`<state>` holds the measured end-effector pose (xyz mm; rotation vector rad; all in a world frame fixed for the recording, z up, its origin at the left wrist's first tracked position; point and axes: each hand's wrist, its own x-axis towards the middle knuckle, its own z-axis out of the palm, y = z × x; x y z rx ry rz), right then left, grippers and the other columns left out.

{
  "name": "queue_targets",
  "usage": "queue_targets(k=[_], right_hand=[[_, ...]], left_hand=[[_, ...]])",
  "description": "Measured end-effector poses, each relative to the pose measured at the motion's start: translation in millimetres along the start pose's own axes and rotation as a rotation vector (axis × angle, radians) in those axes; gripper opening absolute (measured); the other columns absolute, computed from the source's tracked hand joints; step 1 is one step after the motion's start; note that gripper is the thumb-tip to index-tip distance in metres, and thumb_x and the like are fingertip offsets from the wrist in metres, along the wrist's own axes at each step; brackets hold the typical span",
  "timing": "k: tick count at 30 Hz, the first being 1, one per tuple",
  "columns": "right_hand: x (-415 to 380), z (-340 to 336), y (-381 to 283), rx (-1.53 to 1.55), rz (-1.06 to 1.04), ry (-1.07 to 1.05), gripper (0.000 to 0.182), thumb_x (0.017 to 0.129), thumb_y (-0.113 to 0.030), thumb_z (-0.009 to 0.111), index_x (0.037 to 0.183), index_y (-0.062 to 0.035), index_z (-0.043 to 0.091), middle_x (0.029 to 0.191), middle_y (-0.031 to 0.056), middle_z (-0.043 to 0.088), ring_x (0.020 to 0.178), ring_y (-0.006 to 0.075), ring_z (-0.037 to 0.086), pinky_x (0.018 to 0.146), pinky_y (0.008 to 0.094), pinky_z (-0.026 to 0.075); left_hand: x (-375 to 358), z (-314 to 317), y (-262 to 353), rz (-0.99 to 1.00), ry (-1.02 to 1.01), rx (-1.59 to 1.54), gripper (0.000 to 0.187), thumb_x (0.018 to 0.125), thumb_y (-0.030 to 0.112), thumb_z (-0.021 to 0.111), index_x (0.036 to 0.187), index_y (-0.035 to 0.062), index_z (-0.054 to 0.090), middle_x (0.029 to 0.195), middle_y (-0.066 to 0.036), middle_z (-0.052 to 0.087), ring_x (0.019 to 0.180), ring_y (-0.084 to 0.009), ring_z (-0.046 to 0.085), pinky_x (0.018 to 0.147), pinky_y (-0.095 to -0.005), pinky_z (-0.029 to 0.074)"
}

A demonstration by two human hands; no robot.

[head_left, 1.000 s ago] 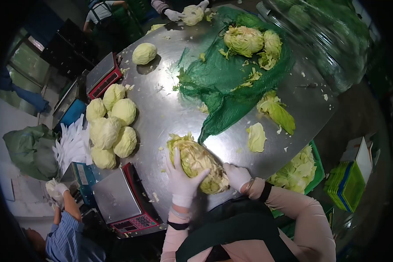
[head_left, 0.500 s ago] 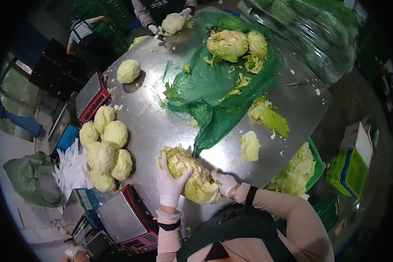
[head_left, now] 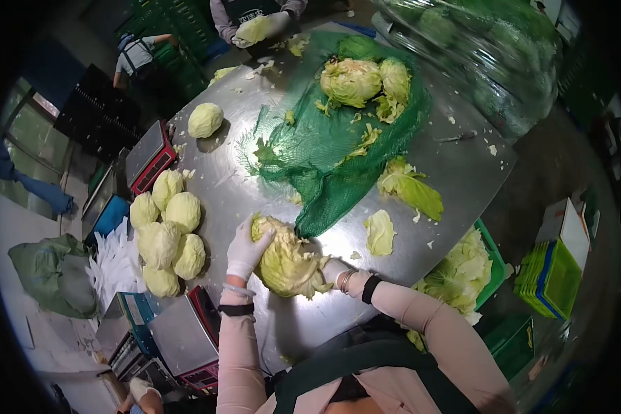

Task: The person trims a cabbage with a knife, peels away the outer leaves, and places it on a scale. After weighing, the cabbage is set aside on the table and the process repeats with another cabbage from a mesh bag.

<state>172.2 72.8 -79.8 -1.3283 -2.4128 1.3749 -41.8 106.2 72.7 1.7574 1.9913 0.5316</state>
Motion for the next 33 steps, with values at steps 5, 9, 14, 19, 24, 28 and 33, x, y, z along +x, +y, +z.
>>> queue_targets(k=[5, 9, 14, 19, 24, 28, 33], right_hand=[[-3, -12, -33, -0.028, 0.105, 0.23, 0.031, 0.083, -0.04, 0.05, 0.098, -0.0151, 0.063, 0.097, 0.0119, 0.065, 0.088, 0.0316, 0.062, 0.076, 0.0404, 0.05], [39, 42, -12, -0.05, -0.05, 0.516, 0.025, 0.087, -0.023, 0.043, 0.108, -0.0138, 0.053, 0.09, 0.014, 0.065, 0.083, 0.0332, 0.063, 0.071, 0.0436, 0.05], [18, -1, -68, -0.125, 0.087, 0.303, 0.027, 0.084, -0.018, 0.043, 0.108, -0.007, 0.05, 0.093, 0.0196, 0.062, 0.082, 0.0365, 0.063, 0.07, 0.0459, 0.05], [10, 4, -88, -0.079, 0.06, 0.309, 0.018, 0.084, -0.013, 0.041, 0.1, -0.0039, 0.044, 0.08, 0.0225, 0.063, 0.074, 0.0403, 0.063, 0.065, 0.0504, 0.049], [16, -7, -73, 0.025, 0.005, 0.177, 0.022, 0.083, -0.018, 0.045, 0.102, -0.0057, 0.044, 0.079, 0.0236, 0.062, 0.076, 0.0416, 0.06, 0.069, 0.0499, 0.048], [25, -15, -69, -0.08, -0.086, 0.131, 0.023, 0.083, -0.02, 0.045, 0.101, -0.0054, 0.045, 0.08, 0.0238, 0.062, 0.078, 0.0419, 0.06, 0.071, 0.0489, 0.047], [17, -29, -76, -0.057, -0.066, 0.151, 0.022, 0.085, -0.02, 0.044, 0.101, -0.0067, 0.047, 0.085, 0.0212, 0.063, 0.081, 0.0402, 0.061, 0.072, 0.0477, 0.048]], left_hand=[[37, -11, -32, -0.117, -0.168, -0.188, 0.065, 0.08, 0.049, 0.059, 0.131, 0.0122, 0.043, 0.122, -0.02, 0.052, 0.11, -0.0308, 0.054, 0.09, -0.0365, 0.043], [31, -25, -61, -0.233, -0.277, -0.673, 0.073, 0.082, 0.047, 0.061, 0.137, 0.007, 0.034, 0.128, -0.015, 0.049, 0.111, -0.0222, 0.051, 0.091, -0.0299, 0.041], [4, -40, -66, -0.236, -0.08, -0.436, 0.085, 0.08, 0.047, 0.064, 0.138, -0.0023, 0.026, 0.129, -0.023, 0.046, 0.118, -0.0279, 0.046, 0.096, -0.0315, 0.038], [-52, -20, -34, 0.061, 0.225, 0.064, 0.083, 0.068, 0.046, 0.071, 0.13, 0.0017, 0.037, 0.131, -0.026, 0.039, 0.114, -0.0423, 0.045, 0.099, -0.0405, 0.036], [-24, -34, -32, 0.128, 0.073, 0.095, 0.077, 0.069, 0.038, 0.068, 0.129, 0.0007, 0.038, 0.129, -0.027, 0.041, 0.116, -0.0408, 0.043, 0.099, -0.0395, 0.036], [-18, -37, -46, 0.13, 0.005, -0.01, 0.074, 0.068, 0.035, 0.068, 0.127, -0.0005, 0.041, 0.127, -0.025, 0.044, 0.116, -0.0384, 0.045, 0.099, -0.0379, 0.037], [-13, -36, -30, 0.085, 0.048, 0.054, 0.068, 0.07, 0.038, 0.064, 0.125, 0.0037, 0.043, 0.116, -0.021, 0.049, 0.109, -0.0354, 0.05, 0.09, -0.0405, 0.043]])
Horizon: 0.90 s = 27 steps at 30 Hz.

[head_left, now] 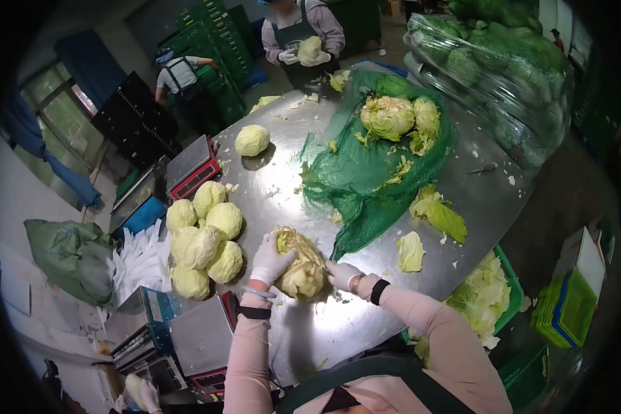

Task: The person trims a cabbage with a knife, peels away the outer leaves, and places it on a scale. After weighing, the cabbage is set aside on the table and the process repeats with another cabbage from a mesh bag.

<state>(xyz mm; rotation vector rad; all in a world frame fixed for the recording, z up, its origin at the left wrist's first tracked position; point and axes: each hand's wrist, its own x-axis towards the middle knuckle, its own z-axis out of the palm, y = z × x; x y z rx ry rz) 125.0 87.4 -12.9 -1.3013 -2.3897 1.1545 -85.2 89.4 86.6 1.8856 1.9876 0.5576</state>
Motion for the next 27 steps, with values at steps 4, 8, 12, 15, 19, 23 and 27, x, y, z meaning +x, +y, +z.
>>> queue_targets(k=[4, 8, 12, 15, 19, 23, 27], right_hand=[[1, 32, -3, -0.04, 0.186, 0.133, 0.025, 0.085, -0.024, 0.045, 0.104, -0.008, 0.048, 0.079, 0.0209, 0.063, 0.076, 0.0399, 0.061, 0.068, 0.0486, 0.048], [-14, 37, -5, -0.001, 0.249, 0.136, 0.026, 0.086, -0.023, 0.046, 0.106, -0.0077, 0.047, 0.081, 0.0202, 0.064, 0.076, 0.0377, 0.062, 0.065, 0.0467, 0.049], [-16, 51, 24, 0.118, 0.283, 0.231, 0.031, 0.082, -0.025, 0.054, 0.108, -0.0081, 0.047, 0.09, 0.0193, 0.064, 0.08, 0.0358, 0.063, 0.067, 0.0449, 0.05], [-22, 2, 16, 0.093, 0.143, -0.009, 0.024, 0.09, -0.024, 0.038, 0.105, -0.0079, 0.049, 0.09, 0.0198, 0.063, 0.088, 0.0362, 0.061, 0.076, 0.0459, 0.047], [-8, -2, 25, -0.087, 0.066, 0.049, 0.021, 0.088, -0.021, 0.04, 0.104, -0.007, 0.046, 0.082, 0.0194, 0.062, 0.08, 0.0368, 0.062, 0.069, 0.0466, 0.048], [3, 3, 50, -0.104, -0.056, -0.022, 0.02, 0.084, -0.015, 0.044, 0.103, -0.0063, 0.045, 0.076, 0.0188, 0.062, 0.072, 0.037, 0.062, 0.06, 0.0463, 0.048], [-8, 62, 22, -0.079, 0.114, 0.365, 0.019, 0.087, -0.014, 0.035, 0.101, -0.0089, 0.047, 0.089, 0.0157, 0.063, 0.082, 0.0333, 0.063, 0.065, 0.0427, 0.051]], left_hand=[[-6, 9, 21, -0.16, 0.018, 0.131, 0.066, 0.069, 0.038, 0.064, 0.124, 0.0085, 0.042, 0.118, -0.018, 0.048, 0.105, -0.0414, 0.051, 0.086, -0.0457, 0.045], [-9, 23, 39, -0.159, 0.046, 0.266, 0.07, 0.069, 0.038, 0.065, 0.126, 0.0067, 0.039, 0.13, -0.024, 0.039, 0.112, -0.0469, 0.045, 0.091, -0.0462, 0.044], [-11, 35, 70, -0.152, 0.047, 0.419, 0.07, 0.069, 0.037, 0.066, 0.126, 0.0064, 0.039, 0.132, -0.027, 0.036, 0.116, -0.051, 0.039, 0.09, -0.0485, 0.044], [1, 31, 71, -0.116, -0.053, 0.415, 0.069, 0.068, 0.037, 0.066, 0.125, 0.0076, 0.04, 0.13, -0.026, 0.038, 0.114, -0.0501, 0.041, 0.087, -0.0484, 0.046], [16, 21, 59, -0.087, -0.099, 0.359, 0.067, 0.068, 0.037, 0.063, 0.125, 0.0091, 0.043, 0.126, -0.023, 0.044, 0.109, -0.0444, 0.048, 0.085, -0.0455, 0.047], [9, 19, 46, -0.035, -0.061, 0.364, 0.066, 0.068, 0.037, 0.061, 0.125, 0.0093, 0.044, 0.124, -0.024, 0.046, 0.104, -0.043, 0.052, 0.086, -0.043, 0.047], [15, 5, 45, -0.075, -0.092, 0.275, 0.065, 0.07, 0.037, 0.064, 0.125, 0.0081, 0.045, 0.123, -0.022, 0.049, 0.106, -0.0378, 0.053, 0.088, -0.0403, 0.045]])
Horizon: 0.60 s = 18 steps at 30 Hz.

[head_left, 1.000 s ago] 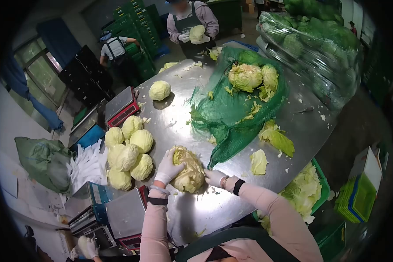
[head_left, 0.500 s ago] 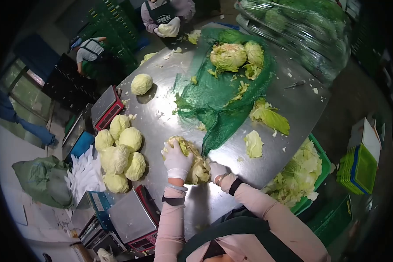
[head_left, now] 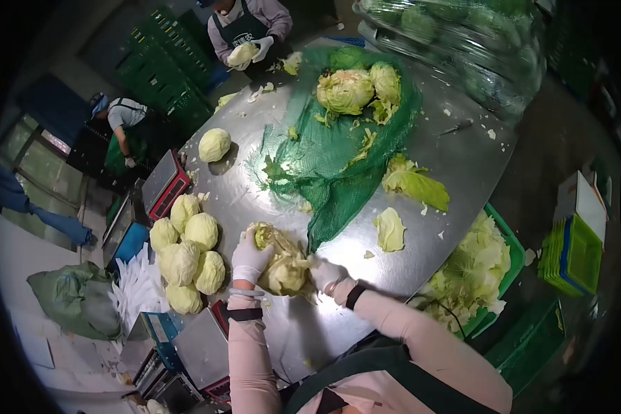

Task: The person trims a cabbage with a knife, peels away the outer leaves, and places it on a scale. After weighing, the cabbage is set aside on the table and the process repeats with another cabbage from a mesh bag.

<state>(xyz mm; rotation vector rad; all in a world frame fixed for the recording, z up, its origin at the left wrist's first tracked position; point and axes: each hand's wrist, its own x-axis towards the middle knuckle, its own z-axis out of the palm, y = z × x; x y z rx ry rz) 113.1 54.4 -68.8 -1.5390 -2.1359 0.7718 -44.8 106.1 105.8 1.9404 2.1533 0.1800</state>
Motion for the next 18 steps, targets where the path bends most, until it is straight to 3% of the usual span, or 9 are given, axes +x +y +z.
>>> queue_targets(k=[1, 3, 6, 8, 11, 13, 18], right_hand=[[-3, -27, -23, 0.033, 0.149, -0.18, 0.022, 0.084, -0.016, 0.042, 0.103, -0.0096, 0.049, 0.093, 0.0141, 0.062, 0.084, 0.0308, 0.063, 0.068, 0.0417, 0.052], [-4, -19, -28, 0.069, 0.194, -0.142, 0.02, 0.084, -0.015, 0.042, 0.101, -0.0101, 0.05, 0.095, 0.014, 0.062, 0.084, 0.0313, 0.062, 0.068, 0.0428, 0.051], [7, 4, -4, 0.105, 0.131, -0.022, 0.019, 0.084, -0.015, 0.043, 0.101, -0.011, 0.051, 0.095, 0.0136, 0.062, 0.085, 0.032, 0.062, 0.067, 0.0445, 0.051], [10, -9, -4, 0.145, 0.14, -0.113, 0.022, 0.084, -0.015, 0.044, 0.104, -0.0098, 0.05, 0.097, 0.0155, 0.062, 0.088, 0.0341, 0.061, 0.067, 0.0461, 0.05], [25, -17, -8, 0.189, 0.105, -0.255, 0.028, 0.085, -0.02, 0.044, 0.111, -0.0104, 0.047, 0.101, 0.0175, 0.062, 0.091, 0.0363, 0.06, 0.074, 0.0461, 0.049], [22, -19, -9, 0.246, 0.098, -0.205, 0.033, 0.085, -0.029, 0.046, 0.116, -0.0146, 0.047, 0.098, 0.0163, 0.064, 0.086, 0.0386, 0.061, 0.075, 0.0461, 0.048], [9, -4, -22, 0.387, 0.194, -0.131, 0.032, 0.086, -0.036, 0.048, 0.11, -0.0154, 0.05, 0.093, 0.0176, 0.064, 0.085, 0.0379, 0.061, 0.072, 0.0457, 0.048]], left_hand=[[3, -2, -7, 0.03, -0.02, -0.059, 0.065, 0.071, 0.036, 0.065, 0.125, 0.0066, 0.045, 0.123, -0.021, 0.051, 0.108, -0.0348, 0.053, 0.09, -0.0382, 0.044], [3, 3, -13, 0.054, 0.013, -0.052, 0.065, 0.07, 0.034, 0.067, 0.125, 0.0065, 0.046, 0.122, -0.018, 0.052, 0.109, -0.0323, 0.053, 0.091, -0.037, 0.043], [7, 6, -11, 0.057, 0.068, -0.007, 0.065, 0.069, 0.036, 0.066, 0.125, 0.0097, 0.046, 0.122, -0.019, 0.051, 0.105, -0.0339, 0.054, 0.087, -0.0386, 0.045], [14, -4, -21, 0.055, -0.061, -0.168, 0.064, 0.069, 0.036, 0.066, 0.124, 0.0083, 0.049, 0.117, -0.021, 0.055, 0.105, -0.034, 0.055, 0.088, -0.0379, 0.045], [20, -1, -41, 0.0, -0.036, -0.219, 0.061, 0.07, 0.034, 0.066, 0.122, 0.0069, 0.051, 0.109, -0.022, 0.059, 0.102, -0.0346, 0.057, 0.088, -0.0377, 0.045], [15, -1, -49, 0.015, -0.019, -0.189, 0.062, 0.071, 0.033, 0.066, 0.124, 0.0067, 0.049, 0.105, -0.023, 0.061, 0.099, -0.0353, 0.059, 0.087, -0.0378, 0.046], [-12, -8, -54, -0.072, -0.015, -0.458, 0.062, 0.073, 0.028, 0.069, 0.126, 0.0063, 0.046, 0.105, -0.018, 0.063, 0.097, -0.0259, 0.061, 0.084, -0.0333, 0.047]])
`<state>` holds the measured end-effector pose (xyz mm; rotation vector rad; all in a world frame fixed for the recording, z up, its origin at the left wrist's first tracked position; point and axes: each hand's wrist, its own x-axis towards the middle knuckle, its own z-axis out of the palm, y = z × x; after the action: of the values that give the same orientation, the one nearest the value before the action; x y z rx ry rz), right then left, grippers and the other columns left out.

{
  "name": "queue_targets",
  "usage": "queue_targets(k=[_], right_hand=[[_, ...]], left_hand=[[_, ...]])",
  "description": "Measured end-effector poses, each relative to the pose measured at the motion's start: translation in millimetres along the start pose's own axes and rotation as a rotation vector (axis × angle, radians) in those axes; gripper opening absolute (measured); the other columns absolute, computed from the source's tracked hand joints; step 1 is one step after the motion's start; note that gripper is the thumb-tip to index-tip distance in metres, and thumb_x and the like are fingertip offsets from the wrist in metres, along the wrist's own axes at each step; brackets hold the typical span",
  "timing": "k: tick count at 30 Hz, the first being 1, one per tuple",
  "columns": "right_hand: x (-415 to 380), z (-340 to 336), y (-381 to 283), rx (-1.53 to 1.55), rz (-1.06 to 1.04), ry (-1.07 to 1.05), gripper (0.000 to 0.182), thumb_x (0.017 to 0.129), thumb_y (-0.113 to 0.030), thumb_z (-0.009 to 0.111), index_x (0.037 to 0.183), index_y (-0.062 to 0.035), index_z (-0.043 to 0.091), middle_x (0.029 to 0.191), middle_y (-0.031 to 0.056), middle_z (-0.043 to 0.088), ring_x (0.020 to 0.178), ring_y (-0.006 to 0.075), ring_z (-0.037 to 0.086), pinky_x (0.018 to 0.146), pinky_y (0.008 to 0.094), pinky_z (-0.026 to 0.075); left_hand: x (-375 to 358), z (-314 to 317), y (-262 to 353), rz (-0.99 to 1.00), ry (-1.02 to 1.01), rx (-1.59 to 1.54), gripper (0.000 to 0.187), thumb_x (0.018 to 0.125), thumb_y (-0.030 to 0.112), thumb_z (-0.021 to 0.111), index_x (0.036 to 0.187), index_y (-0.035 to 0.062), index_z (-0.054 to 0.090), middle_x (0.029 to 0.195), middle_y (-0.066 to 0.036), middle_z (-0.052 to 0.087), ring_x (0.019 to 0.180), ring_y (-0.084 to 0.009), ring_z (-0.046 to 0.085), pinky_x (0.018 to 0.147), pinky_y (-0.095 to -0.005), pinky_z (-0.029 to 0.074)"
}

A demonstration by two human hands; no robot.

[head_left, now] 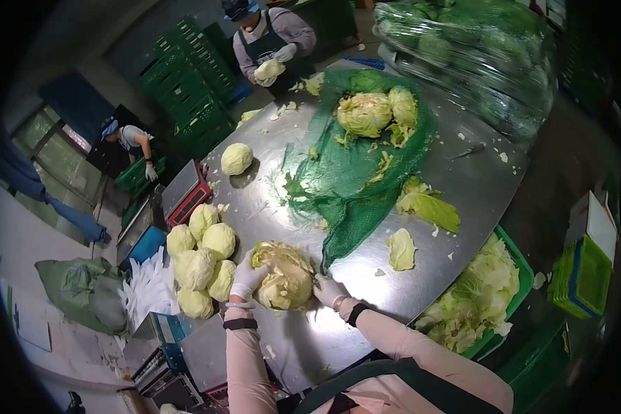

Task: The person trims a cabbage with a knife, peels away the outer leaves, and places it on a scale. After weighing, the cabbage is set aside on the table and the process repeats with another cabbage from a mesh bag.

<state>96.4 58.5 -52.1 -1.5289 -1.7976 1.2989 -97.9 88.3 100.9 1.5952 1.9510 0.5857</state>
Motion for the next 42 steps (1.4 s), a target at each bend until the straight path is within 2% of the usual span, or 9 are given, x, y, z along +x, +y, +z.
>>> queue_targets(k=[5, 13, 15, 18, 23, 29, 33, 36, 42], right_hand=[[-8, 8, 4, -0.016, -0.055, 0.034, 0.029, 0.086, -0.035, 0.049, 0.104, -0.0133, 0.051, 0.09, 0.0168, 0.064, 0.081, 0.0376, 0.061, 0.069, 0.0457, 0.048], [-28, -38, -16, -0.179, -0.233, 0.063, 0.023, 0.087, -0.026, 0.05, 0.103, -0.0092, 0.047, 0.078, 0.0167, 0.063, 0.07, 0.038, 0.061, 0.061, 0.0466, 0.049], [-24, -50, -30, 0.039, -0.376, 0.305, 0.029, 0.084, -0.028, 0.056, 0.103, -0.0083, 0.048, 0.082, 0.0168, 0.062, 0.075, 0.0376, 0.06, 0.064, 0.0458, 0.048], [6, -50, -51, -0.172, -0.343, 0.306, 0.038, 0.079, -0.032, 0.062, 0.106, -0.0077, 0.049, 0.089, 0.0173, 0.061, 0.08, 0.0377, 0.06, 0.067, 0.0446, 0.048], [41, -59, -42, -0.267, -0.149, 0.198, 0.045, 0.075, -0.035, 0.064, 0.108, -0.0083, 0.05, 0.087, 0.0163, 0.063, 0.077, 0.0379, 0.06, 0.067, 0.0454, 0.049], [73, -67, 5, -0.109, -0.02, 0.225, 0.048, 0.067, -0.04, 0.071, 0.098, -0.0071, 0.054, 0.081, 0.0195, 0.064, 0.077, 0.0383, 0.061, 0.067, 0.043, 0.049], [69, -93, 14, -0.126, 0.004, 0.141, 0.05, 0.069, -0.045, 0.067, 0.1, -0.0063, 0.055, 0.09, 0.0223, 0.064, 0.087, 0.0399, 0.061, 0.075, 0.0439, 0.049], [56, -136, -3, -0.047, -0.115, 0.097, 0.049, 0.067, -0.042, 0.071, 0.096, -0.0047, 0.06, 0.09, 0.0175, 0.066, 0.084, 0.0314, 0.064, 0.075, 0.0377, 0.05], [81, -207, 20, -0.229, -0.131, 0.049, 0.063, 0.064, -0.044, 0.072, 0.11, -0.0022, 0.059, 0.098, 0.0186, 0.065, 0.09, 0.0286, 0.063, 0.081, 0.0347, 0.048]], left_hand=[[-14, -9, -11, 0.009, -0.047, -0.174, 0.065, 0.074, 0.027, 0.071, 0.127, 0.003, 0.043, 0.105, -0.014, 0.062, 0.093, -0.0191, 0.059, 0.082, -0.0312, 0.047], [-14, 11, 6, 0.024, 0.159, 0.03, 0.063, 0.069, 0.036, 0.068, 0.121, 0.0063, 0.05, 0.111, -0.018, 0.058, 0.1, -0.0309, 0.058, 0.086, -0.0352, 0.045], [-17, 27, 9, 0.029, 0.189, 0.076, 0.063, 0.069, 0.036, 0.066, 0.123, 0.0082, 0.048, 0.117, -0.019, 0.053, 0.103, -0.0347, 0.055, 0.087, -0.039, 0.045], [-33, 42, 32, 0.061, 0.225, 0.291, 0.067, 0.067, 0.034, 0.067, 0.125, 0.0099, 0.044, 0.128, -0.023, 0.042, 0.114, -0.0439, 0.043, 0.092, -0.0449, 0.042], [-60, 54, 35, 0.043, 0.295, 0.375, 0.069, 0.068, 0.031, 0.069, 0.128, 0.0094, 0.043, 0.134, -0.025, 0.038, 0.123, -0.0367, 0.039, 0.1, -0.0385, 0.037], [-83, 39, -29, 0.142, 0.372, -0.085, 0.068, 0.069, 0.021, 0.071, 0.129, 0.0075, 0.042, 0.136, -0.027, 0.035, 0.123, -0.0375, 0.04, 0.1, -0.0374, 0.035], [-128, 51, -93, -0.146, 0.3, -0.733, 0.073, 0.075, 0.009, 0.066, 0.137, 0.0015, 0.028, 0.135, -0.016, 0.04, 0.118, -0.0245, 0.045, 0.098, -0.0322, 0.037], [-158, 110, -121, 0.003, 0.512, -0.801, 0.068, 0.081, 0.004, 0.057, 0.139, 0.0002, 0.023, 0.126, -0.013, 0.043, 0.109, -0.0195, 0.046, 0.092, -0.0289, 0.04], [-217, 182, -10, -0.342, 0.385, -1.19, 0.068, 0.081, 0.014, 0.063, 0.136, 0.002, 0.024, 0.127, -0.012, 0.042, 0.113, -0.022, 0.044, 0.096, -0.033, 0.037]])
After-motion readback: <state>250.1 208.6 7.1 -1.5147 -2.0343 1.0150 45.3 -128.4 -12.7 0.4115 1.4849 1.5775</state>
